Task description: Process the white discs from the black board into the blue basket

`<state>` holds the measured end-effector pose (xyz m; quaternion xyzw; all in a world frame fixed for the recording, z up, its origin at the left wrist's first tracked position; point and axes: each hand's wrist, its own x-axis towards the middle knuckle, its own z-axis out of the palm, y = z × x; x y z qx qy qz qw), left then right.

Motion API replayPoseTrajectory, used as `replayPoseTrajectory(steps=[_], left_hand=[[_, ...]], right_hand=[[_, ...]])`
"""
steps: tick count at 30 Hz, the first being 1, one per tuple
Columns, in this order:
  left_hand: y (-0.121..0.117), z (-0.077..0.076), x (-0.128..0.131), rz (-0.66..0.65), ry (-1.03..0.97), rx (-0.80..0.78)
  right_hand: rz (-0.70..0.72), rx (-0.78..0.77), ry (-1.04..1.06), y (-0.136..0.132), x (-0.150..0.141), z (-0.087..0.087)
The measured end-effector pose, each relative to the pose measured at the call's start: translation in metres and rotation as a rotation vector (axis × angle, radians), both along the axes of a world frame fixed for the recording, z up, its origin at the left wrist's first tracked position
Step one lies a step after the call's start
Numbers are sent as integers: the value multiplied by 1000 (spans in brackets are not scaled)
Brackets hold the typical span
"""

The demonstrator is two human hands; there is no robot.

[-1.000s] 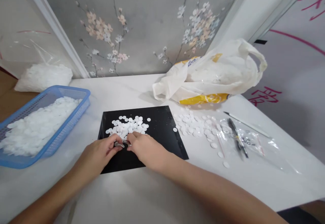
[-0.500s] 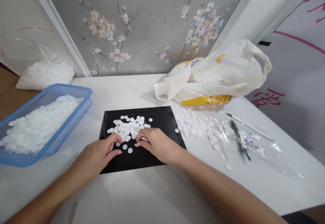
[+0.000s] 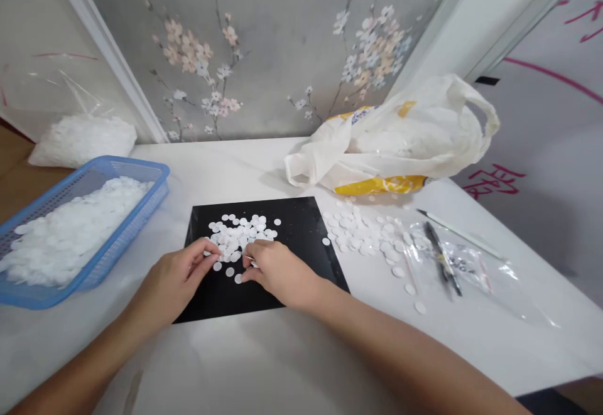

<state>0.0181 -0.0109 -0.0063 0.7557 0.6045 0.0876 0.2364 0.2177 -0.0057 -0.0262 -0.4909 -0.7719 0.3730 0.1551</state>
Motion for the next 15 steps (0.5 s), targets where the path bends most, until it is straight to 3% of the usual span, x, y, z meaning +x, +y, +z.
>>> replayPoseTrajectory(steps=[3, 8, 15], left_hand=[[4, 2, -7, 38, -67, -13], [6, 3, -15, -14, 23, -118], [0, -1, -8, -41, 114, -42]], right_hand=[[58, 45, -79, -2, -4, 0], [172, 178, -185, -4, -1, -3], [183, 118, -147, -3, -1, 4]])
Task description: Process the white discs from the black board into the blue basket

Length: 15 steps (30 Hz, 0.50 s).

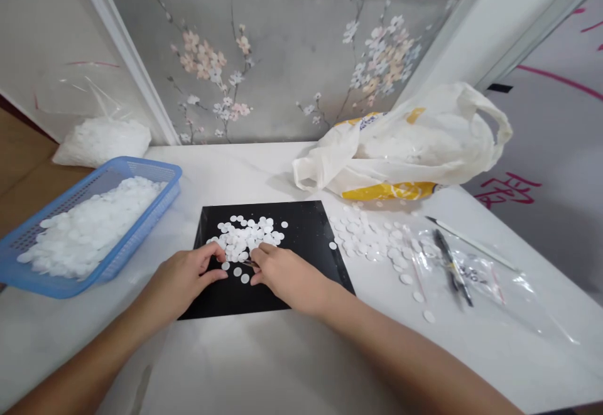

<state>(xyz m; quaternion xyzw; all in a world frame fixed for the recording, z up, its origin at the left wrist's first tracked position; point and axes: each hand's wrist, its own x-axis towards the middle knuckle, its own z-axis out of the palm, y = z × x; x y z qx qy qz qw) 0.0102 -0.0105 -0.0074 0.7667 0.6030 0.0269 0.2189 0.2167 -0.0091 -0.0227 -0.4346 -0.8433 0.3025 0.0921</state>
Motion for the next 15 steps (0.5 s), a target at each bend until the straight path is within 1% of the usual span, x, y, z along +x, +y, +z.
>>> replayPoseTrajectory(steps=[3, 6, 8, 10, 12, 13, 15], left_hand=[[-2, -3, 3, -30, 40, 39], [-3, -6, 4, -71, 78, 84], [-3, -8, 5, -91, 75, 97], [-2, -9, 5, -86, 32, 93], [0, -8, 3, -47, -77, 65], [2, -5, 1, -14, -168, 34], [5, 2, -6, 85, -432, -75]], right_hand=[[-20, -6, 29, -1, -3, -1], [6, 16, 14, -2, -6, -3], [22, 32, 0, -3, -7, -4], [9, 38, 13, -4, -7, -4], [-6, 51, 47, -5, -8, -5], [1, 69, 64, -5, -9, -7], [56, 138, 67, -5, -12, -12]])
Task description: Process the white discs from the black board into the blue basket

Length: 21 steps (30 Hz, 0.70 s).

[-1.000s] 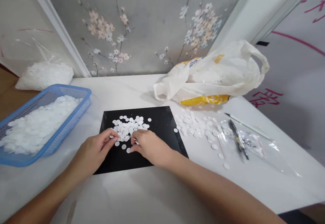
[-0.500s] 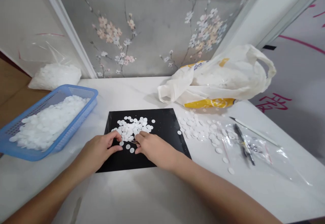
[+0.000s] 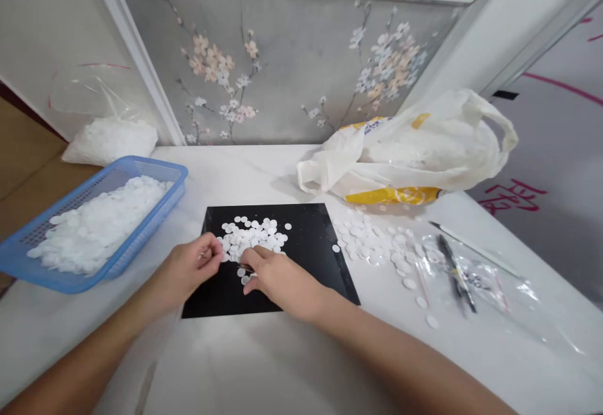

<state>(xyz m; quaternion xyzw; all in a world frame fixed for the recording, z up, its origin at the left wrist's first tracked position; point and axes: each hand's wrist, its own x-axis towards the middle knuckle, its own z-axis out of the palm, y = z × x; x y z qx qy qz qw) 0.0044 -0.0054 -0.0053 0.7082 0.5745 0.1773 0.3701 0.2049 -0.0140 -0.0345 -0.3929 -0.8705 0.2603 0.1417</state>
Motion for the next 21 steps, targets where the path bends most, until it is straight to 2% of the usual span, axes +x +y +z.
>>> replayPoseTrajectory(steps=[3, 5, 7, 8, 10, 12, 16, 18, 21], left_hand=[[6, 15, -13, 146, -525, -276], [11, 23, -20, 208, -802, -394], [14, 27, -24, 241, -935, -429], [14, 27, -26, 246, -937, -429], [15, 25, -26, 228, -810, -421], [13, 23, -25, 171, -593, -404], [8, 23, -26, 61, -293, -340], [6, 23, -28, 4, -171, -254], [3, 19, -33, -73, 125, -69]], right_hand=[[65, 116, -89, -1, -6, -9], [64, 160, -147, -2, -9, -12], [43, 201, -199, -5, -12, -12], [26, 219, -231, -6, -13, -11], [-19, 237, -295, -10, -13, -8], [-56, 216, -320, -13, -11, -5], [-92, 149, -216, -18, -4, -4], [-122, 140, -171, -23, -1, -7], [-163, 110, -128, -29, 3, -9]])
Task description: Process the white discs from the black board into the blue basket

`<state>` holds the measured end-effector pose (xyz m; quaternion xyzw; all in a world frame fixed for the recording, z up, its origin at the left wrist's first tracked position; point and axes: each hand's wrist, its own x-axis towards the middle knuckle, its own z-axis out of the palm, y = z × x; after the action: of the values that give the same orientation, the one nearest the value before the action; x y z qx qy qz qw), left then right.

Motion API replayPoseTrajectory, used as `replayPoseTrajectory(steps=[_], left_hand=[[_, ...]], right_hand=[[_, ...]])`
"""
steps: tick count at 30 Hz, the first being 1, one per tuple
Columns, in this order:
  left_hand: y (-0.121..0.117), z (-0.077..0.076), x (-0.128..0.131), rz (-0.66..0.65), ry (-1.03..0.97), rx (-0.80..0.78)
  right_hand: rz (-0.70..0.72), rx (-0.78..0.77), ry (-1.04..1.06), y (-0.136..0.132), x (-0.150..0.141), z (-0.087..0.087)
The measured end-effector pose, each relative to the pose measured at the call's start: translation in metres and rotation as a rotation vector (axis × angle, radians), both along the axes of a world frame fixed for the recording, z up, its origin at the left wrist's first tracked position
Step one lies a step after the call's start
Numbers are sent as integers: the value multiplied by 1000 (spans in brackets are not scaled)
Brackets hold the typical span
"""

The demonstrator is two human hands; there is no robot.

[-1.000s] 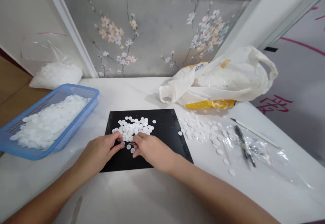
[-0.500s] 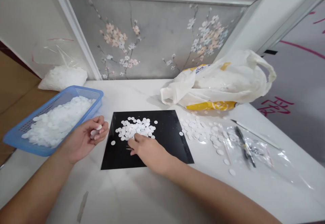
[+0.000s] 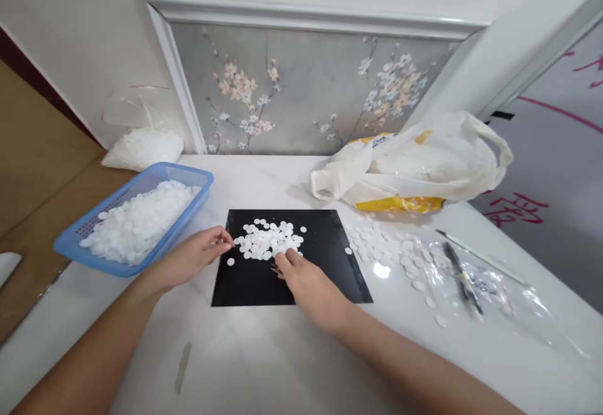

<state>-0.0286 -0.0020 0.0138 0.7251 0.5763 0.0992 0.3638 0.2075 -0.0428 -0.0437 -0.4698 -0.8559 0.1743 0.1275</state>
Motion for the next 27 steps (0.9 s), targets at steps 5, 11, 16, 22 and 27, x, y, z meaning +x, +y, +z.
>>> replayPoseTrajectory(steps=[5, 11, 16, 22, 27], left_hand=[[-7, -15, 0, -30, 200, 95], [-15, -12, 8, -117, 249, 113], [-9, 23, -14, -121, 160, 227], [17, 34, -68, 564, 333, 761], [26, 20, -78, 529, 445, 761]], right_hand=[[-67, -215, 172, 21, -6, 30], [79, -326, 419, 102, -95, 102], [72, -374, 355, 152, -190, 123], [65, -417, 297, 172, -218, 125], [135, -410, 328, 177, -206, 135]])
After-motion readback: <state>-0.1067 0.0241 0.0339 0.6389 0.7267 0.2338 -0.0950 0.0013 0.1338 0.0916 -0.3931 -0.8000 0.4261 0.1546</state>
